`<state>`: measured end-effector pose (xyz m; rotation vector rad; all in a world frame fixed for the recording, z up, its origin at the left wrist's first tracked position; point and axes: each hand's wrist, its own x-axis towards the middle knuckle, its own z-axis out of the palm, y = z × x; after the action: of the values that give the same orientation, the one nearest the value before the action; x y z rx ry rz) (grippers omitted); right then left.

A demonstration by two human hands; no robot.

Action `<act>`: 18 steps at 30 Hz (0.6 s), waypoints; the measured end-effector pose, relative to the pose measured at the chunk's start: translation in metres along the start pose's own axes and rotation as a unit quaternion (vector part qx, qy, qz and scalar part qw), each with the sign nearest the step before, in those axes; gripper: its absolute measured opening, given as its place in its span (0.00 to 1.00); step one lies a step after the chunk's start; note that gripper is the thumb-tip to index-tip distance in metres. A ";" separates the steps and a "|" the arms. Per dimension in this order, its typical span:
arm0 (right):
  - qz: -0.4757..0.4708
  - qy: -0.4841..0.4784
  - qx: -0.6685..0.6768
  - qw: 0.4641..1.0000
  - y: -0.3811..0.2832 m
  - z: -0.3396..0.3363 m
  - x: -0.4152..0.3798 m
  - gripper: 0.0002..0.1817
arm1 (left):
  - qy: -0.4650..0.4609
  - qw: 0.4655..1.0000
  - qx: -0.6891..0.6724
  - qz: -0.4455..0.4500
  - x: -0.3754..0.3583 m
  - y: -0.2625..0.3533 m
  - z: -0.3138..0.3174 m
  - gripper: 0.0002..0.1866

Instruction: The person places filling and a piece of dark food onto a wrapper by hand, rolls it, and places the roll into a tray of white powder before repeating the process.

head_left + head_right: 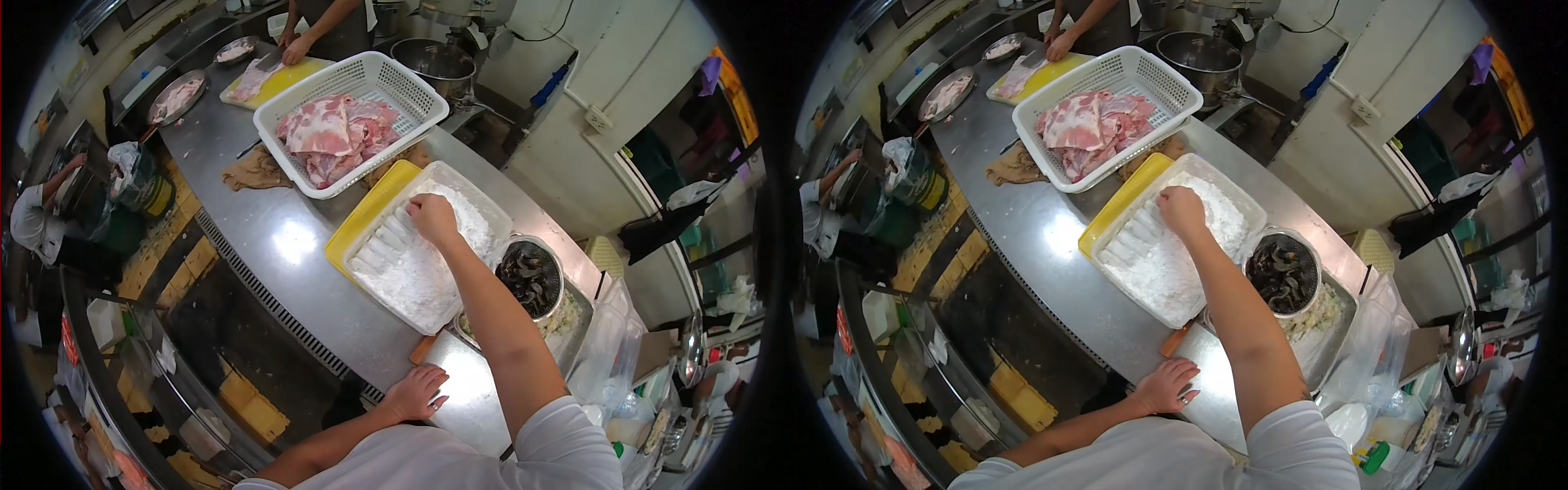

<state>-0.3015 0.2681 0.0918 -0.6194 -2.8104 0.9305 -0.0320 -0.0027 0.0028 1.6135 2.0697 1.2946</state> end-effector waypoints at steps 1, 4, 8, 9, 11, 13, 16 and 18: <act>-0.007 0.017 -0.006 1.000 -0.001 -0.001 0.000 0.19 | -0.002 1.000 -0.003 -0.004 0.001 0.000 0.000 0.25; -0.029 0.076 0.003 0.997 -0.004 -0.012 -0.014 0.19 | -0.017 1.000 -0.005 -0.011 -0.002 0.000 0.000 0.26; -0.065 0.146 0.093 0.983 -0.009 -0.052 -0.099 0.15 | -0.034 0.999 0.010 -0.011 -0.005 -0.004 0.006 0.27; -0.047 0.144 0.100 0.983 -0.009 -0.060 -0.135 0.15 | -0.035 0.999 0.013 -0.011 -0.006 -0.005 0.008 0.27; -0.006 0.126 0.099 0.987 -0.002 -0.070 -0.213 0.14 | -0.032 0.999 0.020 -0.008 -0.006 -0.008 0.010 0.27; 0.020 0.126 0.116 0.985 0.031 -0.055 -0.289 0.12 | -0.047 0.999 0.026 -0.006 -0.004 -0.007 0.008 0.27; 0.131 0.113 0.137 0.975 0.066 -0.032 -0.402 0.13 | -0.048 0.998 0.033 0.003 -0.003 -0.003 0.006 0.28; 0.217 0.111 0.138 0.960 0.068 -0.028 -0.463 0.14 | -0.061 0.997 0.043 0.012 -0.002 0.001 0.003 0.28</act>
<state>0.1496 0.1407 0.0824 -1.2360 -2.3287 1.2071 -0.0289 -0.0026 0.0007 1.7133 2.0644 1.0989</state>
